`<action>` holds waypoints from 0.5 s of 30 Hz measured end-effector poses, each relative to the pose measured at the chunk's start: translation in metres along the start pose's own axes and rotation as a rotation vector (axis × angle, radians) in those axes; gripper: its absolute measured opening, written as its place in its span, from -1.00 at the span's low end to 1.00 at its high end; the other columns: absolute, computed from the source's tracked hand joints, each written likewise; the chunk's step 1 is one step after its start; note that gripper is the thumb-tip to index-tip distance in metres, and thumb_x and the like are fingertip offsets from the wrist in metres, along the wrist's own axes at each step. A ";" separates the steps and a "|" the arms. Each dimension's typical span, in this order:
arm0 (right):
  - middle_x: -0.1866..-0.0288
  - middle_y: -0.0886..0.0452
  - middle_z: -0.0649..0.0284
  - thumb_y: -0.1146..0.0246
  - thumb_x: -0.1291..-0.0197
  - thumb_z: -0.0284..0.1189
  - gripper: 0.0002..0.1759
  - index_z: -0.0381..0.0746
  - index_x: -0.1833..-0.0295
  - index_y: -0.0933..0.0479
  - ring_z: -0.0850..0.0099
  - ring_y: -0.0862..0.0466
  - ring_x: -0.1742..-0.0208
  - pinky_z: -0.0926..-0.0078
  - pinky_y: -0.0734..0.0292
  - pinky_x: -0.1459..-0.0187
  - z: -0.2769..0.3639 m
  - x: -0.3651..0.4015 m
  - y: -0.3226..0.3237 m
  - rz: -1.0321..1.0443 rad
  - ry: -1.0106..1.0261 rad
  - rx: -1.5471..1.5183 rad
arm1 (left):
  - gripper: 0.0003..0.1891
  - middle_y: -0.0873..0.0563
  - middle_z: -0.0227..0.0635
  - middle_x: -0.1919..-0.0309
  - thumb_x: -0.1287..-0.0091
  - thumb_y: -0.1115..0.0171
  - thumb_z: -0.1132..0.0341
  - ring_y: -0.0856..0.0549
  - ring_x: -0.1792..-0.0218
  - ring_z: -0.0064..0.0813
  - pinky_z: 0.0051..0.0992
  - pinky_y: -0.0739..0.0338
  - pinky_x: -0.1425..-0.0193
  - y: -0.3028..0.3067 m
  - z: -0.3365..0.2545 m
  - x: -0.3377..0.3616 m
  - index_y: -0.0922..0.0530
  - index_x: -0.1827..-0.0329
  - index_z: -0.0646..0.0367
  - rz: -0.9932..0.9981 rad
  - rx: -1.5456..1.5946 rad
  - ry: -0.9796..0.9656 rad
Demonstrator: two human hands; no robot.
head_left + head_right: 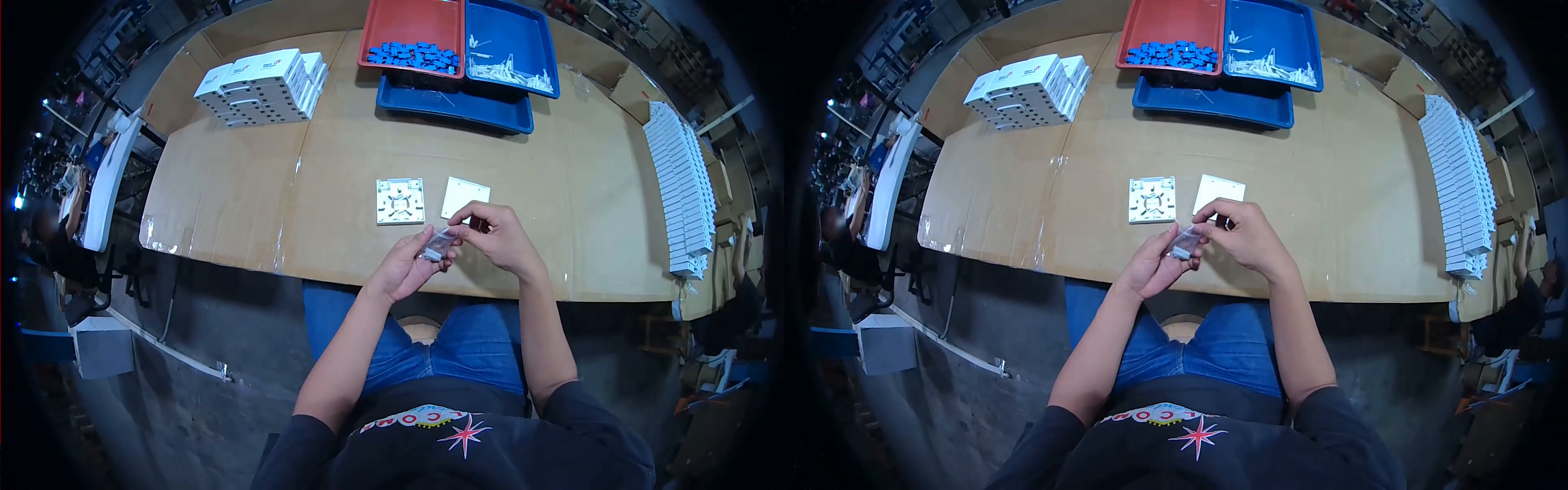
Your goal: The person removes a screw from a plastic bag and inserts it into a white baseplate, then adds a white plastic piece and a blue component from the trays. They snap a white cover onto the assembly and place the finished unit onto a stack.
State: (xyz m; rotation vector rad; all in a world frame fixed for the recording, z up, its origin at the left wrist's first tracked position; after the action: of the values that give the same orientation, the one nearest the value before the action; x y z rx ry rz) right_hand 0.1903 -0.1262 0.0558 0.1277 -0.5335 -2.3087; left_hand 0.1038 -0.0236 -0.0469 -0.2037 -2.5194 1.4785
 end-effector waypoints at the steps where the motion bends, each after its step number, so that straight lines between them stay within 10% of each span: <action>1: 0.21 -0.73 0.31 -0.39 -0.30 -0.57 -0.87 -0.29 0.06 -0.75 0.59 -0.62 0.29 0.59 -0.48 0.23 0.002 -0.001 -0.003 0.024 -0.006 -0.011 | -0.52 -0.75 -0.22 -0.08 -0.70 -0.04 0.03 -0.73 -0.05 -0.42 -0.38 -0.62 -0.14 0.000 0.001 0.000 -0.56 -0.31 0.33 -0.008 -0.003 0.003; 15: -0.20 -0.68 0.16 -0.39 -0.36 -0.47 -0.80 -0.30 -0.01 -0.79 0.36 -0.73 -0.07 0.40 -0.65 -0.10 0.005 -0.002 -0.018 0.202 0.187 0.016 | -0.53 -0.74 -0.21 -0.05 -0.69 -0.07 0.05 -0.73 -0.08 -0.39 -0.35 -0.64 -0.22 0.005 0.002 0.002 -0.56 -0.30 0.34 -0.036 -0.078 -0.010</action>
State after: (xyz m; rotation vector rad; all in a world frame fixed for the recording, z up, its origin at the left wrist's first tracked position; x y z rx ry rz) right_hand 0.1787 -0.1112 0.0525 0.2818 -0.4476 -2.0708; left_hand 0.1016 -0.0224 -0.0521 -0.1620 -2.5771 1.3729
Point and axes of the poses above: each hand's wrist, its own x-axis away from the middle knuckle, its own y-axis out of the back of the hand, z = x × y, the point moved 8 cm from there along -x, towards the middle knuckle
